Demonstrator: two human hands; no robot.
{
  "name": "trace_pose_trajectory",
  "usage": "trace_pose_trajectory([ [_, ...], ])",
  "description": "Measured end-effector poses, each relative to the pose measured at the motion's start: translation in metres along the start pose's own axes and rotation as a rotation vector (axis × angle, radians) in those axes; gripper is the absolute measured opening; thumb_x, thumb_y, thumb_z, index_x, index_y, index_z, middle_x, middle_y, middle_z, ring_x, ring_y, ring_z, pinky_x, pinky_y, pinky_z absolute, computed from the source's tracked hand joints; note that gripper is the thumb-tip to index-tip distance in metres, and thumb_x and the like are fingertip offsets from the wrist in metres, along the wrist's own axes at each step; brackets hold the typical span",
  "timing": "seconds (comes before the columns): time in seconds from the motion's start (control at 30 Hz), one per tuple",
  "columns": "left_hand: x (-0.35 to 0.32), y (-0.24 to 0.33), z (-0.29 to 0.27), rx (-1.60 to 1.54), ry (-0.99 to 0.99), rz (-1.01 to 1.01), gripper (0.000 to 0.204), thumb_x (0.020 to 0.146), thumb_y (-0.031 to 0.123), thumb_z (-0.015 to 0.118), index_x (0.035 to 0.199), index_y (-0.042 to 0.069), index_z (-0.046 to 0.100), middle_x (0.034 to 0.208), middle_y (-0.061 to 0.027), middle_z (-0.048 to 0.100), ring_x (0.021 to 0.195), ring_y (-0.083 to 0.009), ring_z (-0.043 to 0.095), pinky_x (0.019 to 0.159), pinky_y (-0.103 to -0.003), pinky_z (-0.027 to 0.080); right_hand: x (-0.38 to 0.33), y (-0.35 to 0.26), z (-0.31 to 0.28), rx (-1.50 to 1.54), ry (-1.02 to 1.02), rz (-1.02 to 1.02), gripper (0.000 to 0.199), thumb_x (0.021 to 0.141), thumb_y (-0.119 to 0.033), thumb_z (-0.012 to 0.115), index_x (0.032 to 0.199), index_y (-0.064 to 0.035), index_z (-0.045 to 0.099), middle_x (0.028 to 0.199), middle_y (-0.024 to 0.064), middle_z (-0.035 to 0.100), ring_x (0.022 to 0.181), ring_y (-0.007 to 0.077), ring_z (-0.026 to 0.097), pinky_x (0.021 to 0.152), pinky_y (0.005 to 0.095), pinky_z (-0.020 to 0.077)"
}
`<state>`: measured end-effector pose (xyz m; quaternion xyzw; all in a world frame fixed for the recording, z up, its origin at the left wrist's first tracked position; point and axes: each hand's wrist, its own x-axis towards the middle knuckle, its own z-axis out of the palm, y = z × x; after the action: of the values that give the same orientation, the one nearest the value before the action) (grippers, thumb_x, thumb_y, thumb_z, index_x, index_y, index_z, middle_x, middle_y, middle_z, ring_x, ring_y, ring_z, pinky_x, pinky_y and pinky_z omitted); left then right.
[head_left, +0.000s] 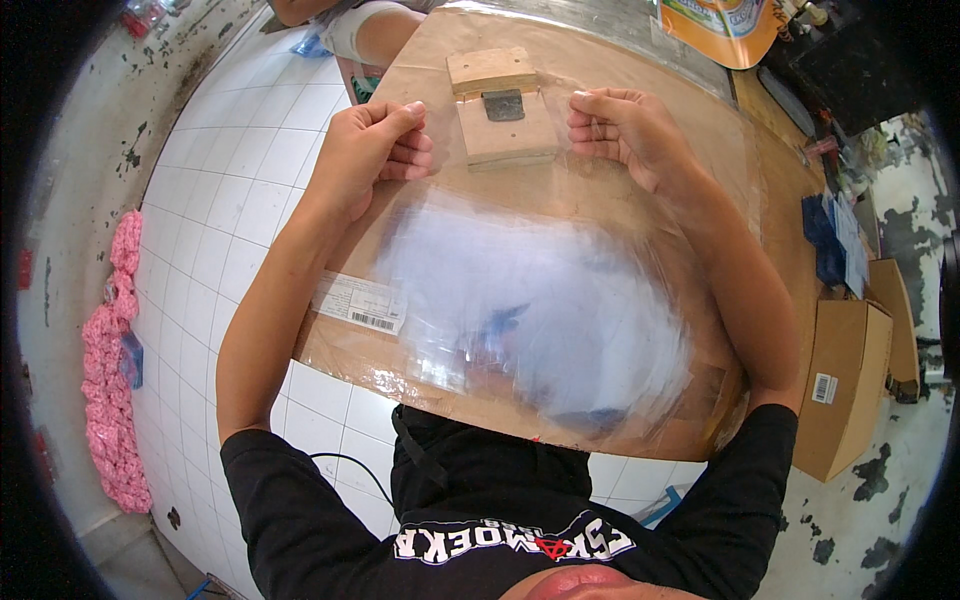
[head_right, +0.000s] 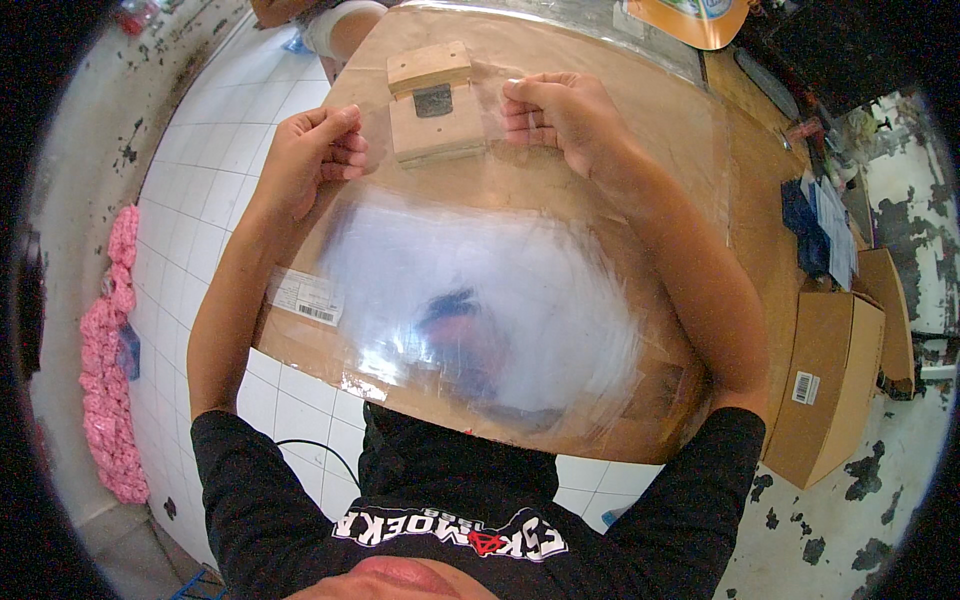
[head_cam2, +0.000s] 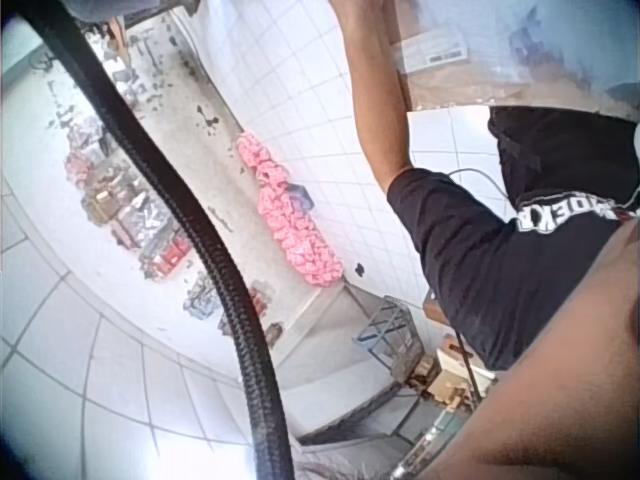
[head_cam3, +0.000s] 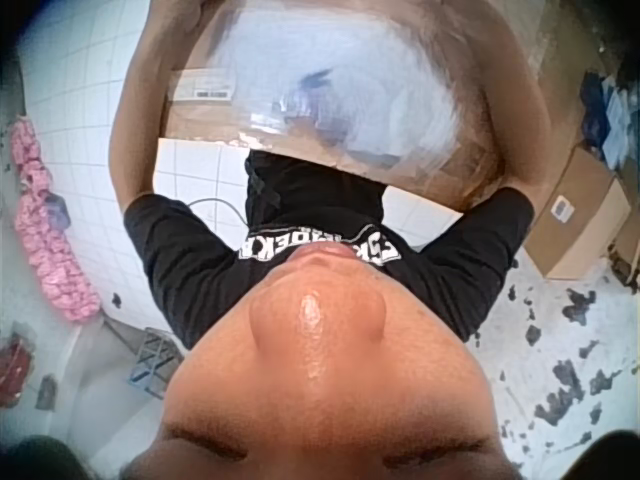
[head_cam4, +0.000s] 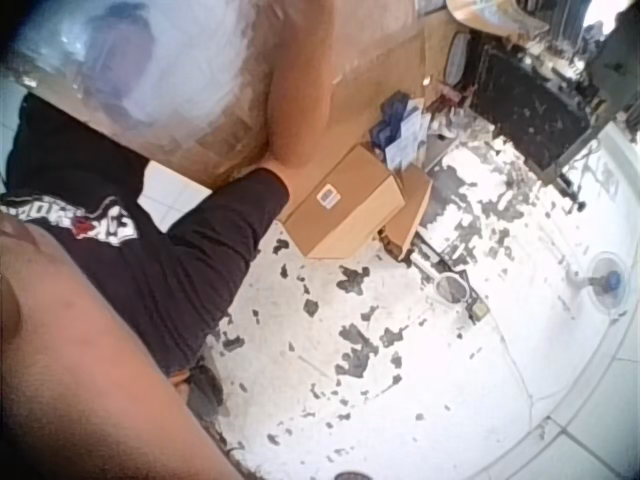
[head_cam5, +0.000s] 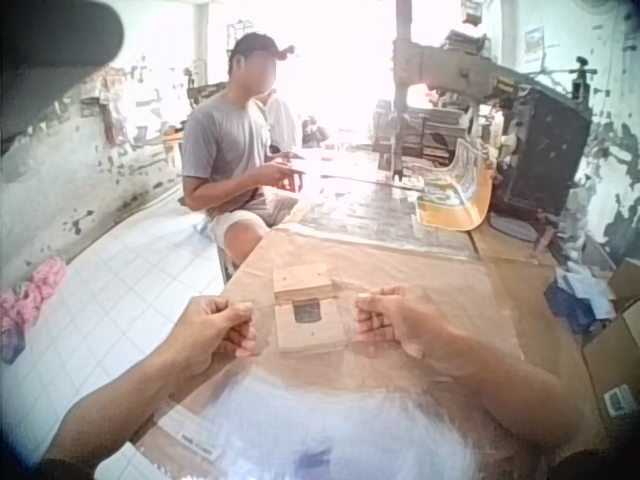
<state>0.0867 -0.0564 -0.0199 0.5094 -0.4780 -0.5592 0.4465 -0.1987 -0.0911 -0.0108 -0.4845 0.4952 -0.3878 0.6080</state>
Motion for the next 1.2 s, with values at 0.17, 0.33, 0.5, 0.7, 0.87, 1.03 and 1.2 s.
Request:
trace_pose_trajectory([
  [0.17,-0.0032,0.0042,0.0041,-0.009,0.035,-0.023,0.027,0.090,0.028,0.063,0.087,0.001,0.060,0.073,-0.0076,0.062,0.057,-0.0125,0.061,0.052,-0.022,0.053,-0.0041,-0.0072,0.0030,0.003,0.015,0.053,0.031,0.089,-0.024,0.064,0.100,0.0049,0.061,0.089,0.0117,0.063,0.079,0.0168,0.063,0.073,0.0281,0.0556],
  [0.33,-0.0026,0.0028,0.0036,-0.025,0.033,-0.014,0.027,0.089,0.027,0.064,0.087,0.001,0.060,0.073,-0.0080,0.062,0.059,-0.0133,0.063,0.054,-0.023,0.054,-0.0029,-0.0035,-0.0028,0.037,-0.010,0.023,0.032,0.088,-0.023,0.064,0.101,0.0063,0.060,0.091,0.0130,0.063,0.081,0.0182,0.063,0.074,0.0293,0.0556],
  [0.5,-0.0012,-0.0001,0.0017,-0.014,0.033,0.001,0.022,0.090,0.024,0.064,0.086,0.002,0.061,0.073,-0.0074,0.063,0.058,-0.0119,0.062,0.053,-0.022,0.054,-0.0008,0.0007,-0.0019,0.052,0.006,-0.018,0.026,0.087,-0.018,0.063,0.095,0.0064,0.062,0.090,0.0158,0.063,0.078,0.0229,0.064,0.073,0.0316,0.0565],
  [0.7,0.0003,-0.0025,0.0003,-0.032,0.018,0.002,0.019,0.091,0.021,0.063,0.085,0.003,0.061,0.073,-0.0069,0.063,0.058,-0.0112,0.062,0.052,-0.021,0.054,0.0009,0.0018,-0.0024,0.028,-0.001,-0.018,0.022,0.088,-0.017,0.062,0.094,0.0044,0.063,0.087,0.0132,0.063,0.077,0.0197,0.064,0.072,0.0295,0.0565],
  [0.87,0.0005,-0.0025,0.0017,-0.003,0.036,0.001,0.019,0.090,0.020,0.063,0.084,0.003,0.061,0.072,-0.0070,0.063,0.057,-0.0113,0.062,0.052,-0.021,0.054,-0.0012,0.0003,0.0001,0.035,0.025,-0.018,0.023,0.088,-0.016,0.061,0.094,0.0065,0.062,0.086,0.0148,0.063,0.075,0.0213,0.064,0.070,0.0309,0.0567],
  [1.03,0.0006,-0.0015,0.0012,-0.003,0.036,-0.011,0.019,0.091,0.020,0.063,0.084,0.003,0.060,0.073,-0.0071,0.063,0.058,-0.0116,0.061,0.052,-0.022,0.053,-0.0006,0.0021,-0.0006,0.045,0.013,-0.036,0.024,0.088,-0.016,0.061,0.094,0.0067,0.061,0.087,0.0145,0.063,0.075,0.0211,0.064,0.070,0.0309,0.0566],
  [1.2,0.0000,-0.0006,0.0020,0.010,0.026,-0.004,0.020,0.090,0.022,0.063,0.085,0.002,0.060,0.074,-0.0072,0.062,0.059,-0.0119,0.062,0.052,-0.022,0.053,0.0005,0.0022,-0.0029,0.033,0.004,-0.005,0.020,0.089,-0.018,0.062,0.095,0.0018,0.062,0.087,0.0101,0.063,0.077,0.0158,0.064,0.071,0.0276,0.0573],
])
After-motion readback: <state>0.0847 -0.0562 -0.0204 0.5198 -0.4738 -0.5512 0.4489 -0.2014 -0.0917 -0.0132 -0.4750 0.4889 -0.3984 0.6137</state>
